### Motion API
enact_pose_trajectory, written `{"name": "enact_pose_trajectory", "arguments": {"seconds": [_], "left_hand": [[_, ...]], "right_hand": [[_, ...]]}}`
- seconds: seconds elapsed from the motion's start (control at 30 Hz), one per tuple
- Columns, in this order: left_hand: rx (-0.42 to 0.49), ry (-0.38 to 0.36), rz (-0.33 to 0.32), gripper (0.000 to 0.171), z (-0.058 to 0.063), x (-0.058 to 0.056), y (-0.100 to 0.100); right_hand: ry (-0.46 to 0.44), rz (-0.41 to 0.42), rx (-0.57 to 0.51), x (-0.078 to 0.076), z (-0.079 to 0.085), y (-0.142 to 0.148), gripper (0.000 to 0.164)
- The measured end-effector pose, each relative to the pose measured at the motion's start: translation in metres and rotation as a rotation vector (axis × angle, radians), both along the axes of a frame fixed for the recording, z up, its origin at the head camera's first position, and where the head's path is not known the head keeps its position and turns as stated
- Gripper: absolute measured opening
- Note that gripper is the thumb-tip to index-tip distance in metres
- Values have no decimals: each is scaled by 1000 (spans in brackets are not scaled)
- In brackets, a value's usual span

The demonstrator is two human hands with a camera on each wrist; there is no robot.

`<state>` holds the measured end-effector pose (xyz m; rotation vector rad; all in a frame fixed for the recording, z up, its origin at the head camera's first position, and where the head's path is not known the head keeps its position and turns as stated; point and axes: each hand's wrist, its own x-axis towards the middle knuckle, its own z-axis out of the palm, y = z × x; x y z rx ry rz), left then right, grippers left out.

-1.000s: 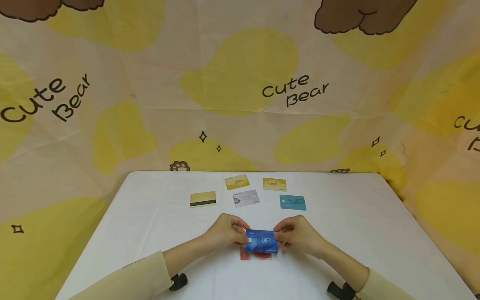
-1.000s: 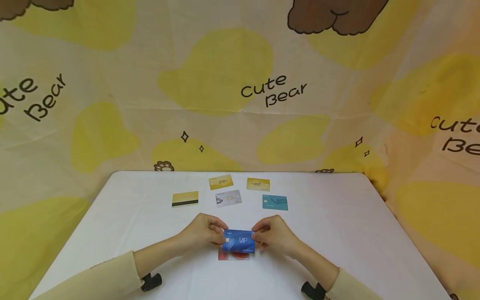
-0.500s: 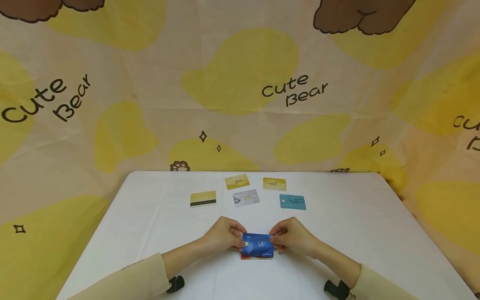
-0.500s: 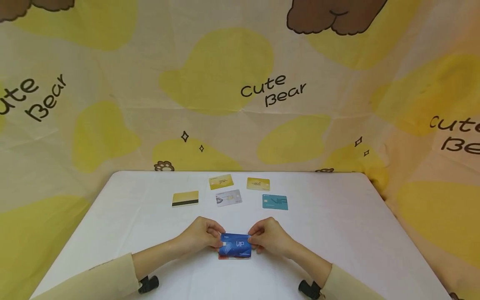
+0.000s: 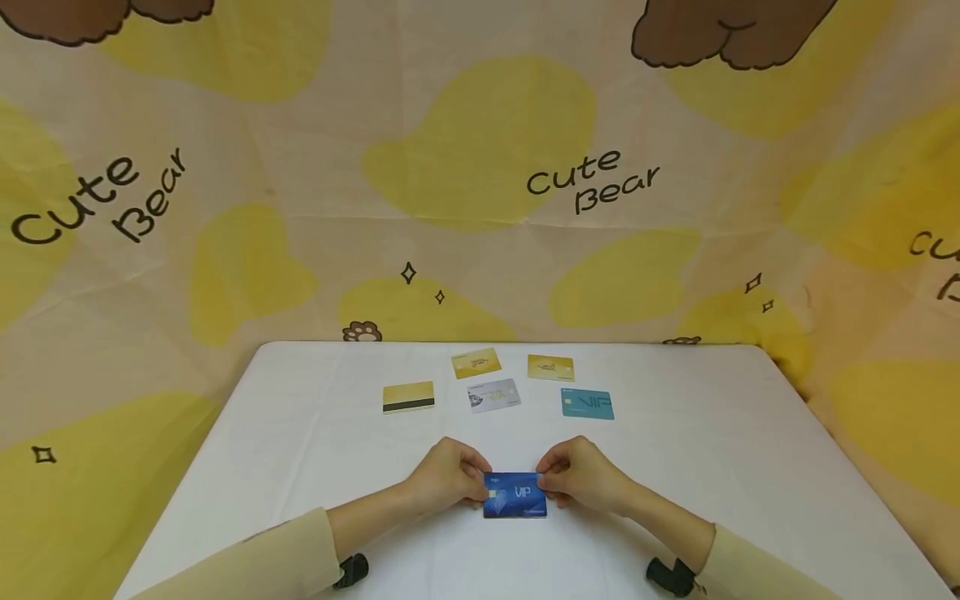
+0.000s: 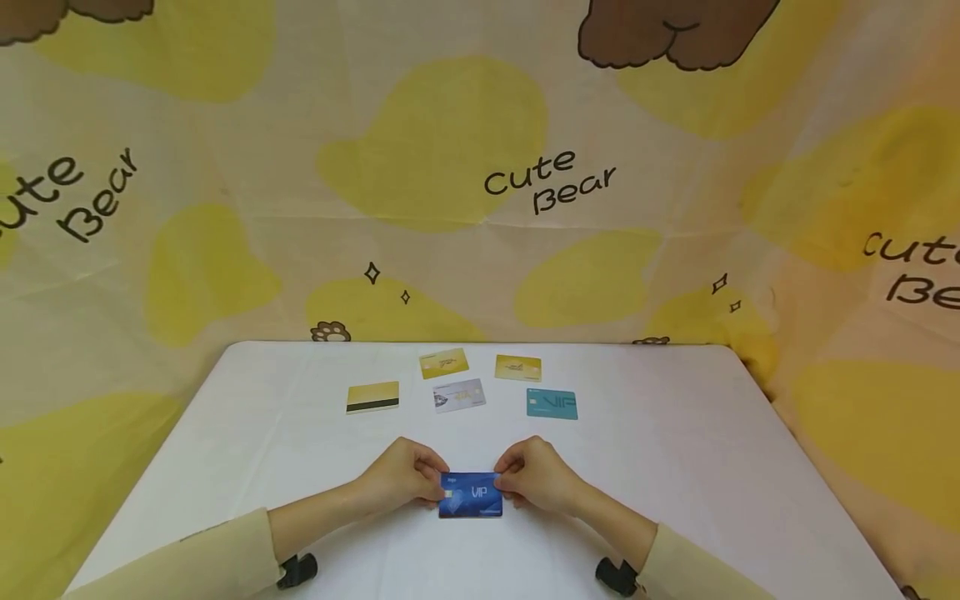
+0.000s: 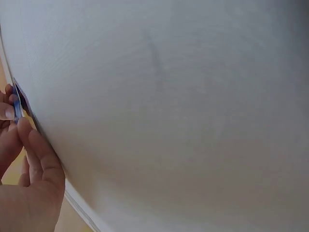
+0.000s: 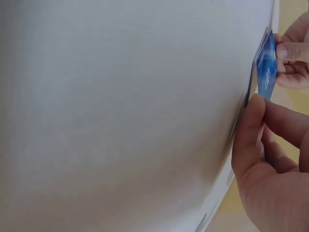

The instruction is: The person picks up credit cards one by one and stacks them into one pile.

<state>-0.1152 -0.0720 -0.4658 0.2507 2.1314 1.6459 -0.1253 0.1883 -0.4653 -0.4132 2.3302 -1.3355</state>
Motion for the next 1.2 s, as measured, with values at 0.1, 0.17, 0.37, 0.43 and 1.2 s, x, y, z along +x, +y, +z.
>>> {"name": "enact_pose_trajectory", "arguments": {"seconds": [0.1,0.17,0.37,0.43,1.2], "left_hand": [[-34,20,-6,22,0,1,1],[-57,34,-6,21,0,0,2],[-121,28,3,18,1,-1,4],[-145,30,1,17,2,-2,5],[-166,55,-31,17,8,0,6]], "right_hand": [[56,18,26,2,1,0,5],[96,35,44,2,1,0,5],[171,70,82,2,0,-1,5],[185,76,96,2,-1,-2,5],[208,80,126,-2,-2,-2,7]]}}
